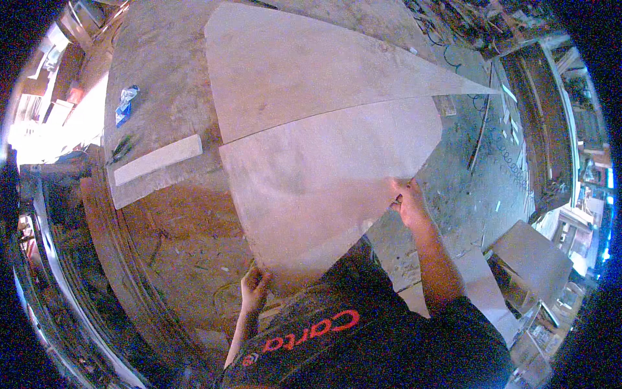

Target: The person assembles a curved wooden panel by applying glue to the edges of two cut pieces, pressing them together, and securing the joint with a pneumatic nail gun. They then use a hammer to tap the seam and ensure alignment.

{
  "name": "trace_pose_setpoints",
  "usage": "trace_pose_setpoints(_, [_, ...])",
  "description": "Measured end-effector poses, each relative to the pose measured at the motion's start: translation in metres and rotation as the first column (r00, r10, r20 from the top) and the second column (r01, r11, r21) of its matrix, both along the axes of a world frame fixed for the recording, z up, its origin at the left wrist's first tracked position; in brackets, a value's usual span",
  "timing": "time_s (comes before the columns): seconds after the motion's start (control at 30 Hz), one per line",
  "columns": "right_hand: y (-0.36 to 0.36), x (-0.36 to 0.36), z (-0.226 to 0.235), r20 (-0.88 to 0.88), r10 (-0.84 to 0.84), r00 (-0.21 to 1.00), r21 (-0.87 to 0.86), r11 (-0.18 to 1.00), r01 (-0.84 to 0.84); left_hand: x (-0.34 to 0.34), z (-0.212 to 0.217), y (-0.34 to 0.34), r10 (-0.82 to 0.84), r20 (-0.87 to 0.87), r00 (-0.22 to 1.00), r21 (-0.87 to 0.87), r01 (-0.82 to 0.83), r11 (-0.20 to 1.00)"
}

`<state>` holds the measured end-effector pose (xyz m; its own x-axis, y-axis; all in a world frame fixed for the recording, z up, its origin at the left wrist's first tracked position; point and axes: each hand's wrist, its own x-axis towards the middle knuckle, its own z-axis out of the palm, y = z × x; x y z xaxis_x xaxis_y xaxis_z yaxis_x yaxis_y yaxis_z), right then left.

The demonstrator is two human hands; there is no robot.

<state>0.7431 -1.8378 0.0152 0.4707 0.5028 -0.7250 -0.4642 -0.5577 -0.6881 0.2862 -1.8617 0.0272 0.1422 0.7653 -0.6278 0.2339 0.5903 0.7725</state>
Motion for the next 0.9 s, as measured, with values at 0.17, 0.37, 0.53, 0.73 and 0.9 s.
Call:
trace_pose_setpoints(0.17, [0.041, 0.000, 0.008, 0.050, 0.016, 0.999, 0.039, 0.999, -0.018, 0.008, 0.001, 0.035, 0.116, 0.008, 0.993, 0.036, -0.116, 0.993])
trace_pose_setpoints(0.37, [0.081, 0.008, -0.020, 0.045, 0.047, 0.998, 0.090, 0.995, -0.051, 0.013, -0.009, 0.080, 0.226, -0.045, 0.973, 0.091, -0.222, 0.971])
trace_pose_setpoints(0.53, [0.105, 0.004, -0.006, 0.155, 0.108, 0.982, 0.020, 0.993, -0.113, 0.018, -0.013, 0.097, 0.228, -0.048, 0.973, 0.119, -0.221, 0.968])
trace_pose_setpoints(0.73, [0.112, 0.012, -0.012, 0.255, 0.148, 0.955, -0.062, 0.989, -0.137, 0.018, -0.022, 0.112, 0.156, -0.054, 0.986, 0.062, -0.153, 0.986])
trace_pose_setpoints(0.9, [0.092, 0.047, -0.014, 0.792, 0.246, 0.559, -0.180, 0.969, -0.172, 0.028, -0.023, 0.112, 0.247, 0.086, 0.965, 0.054, -0.252, 0.966])
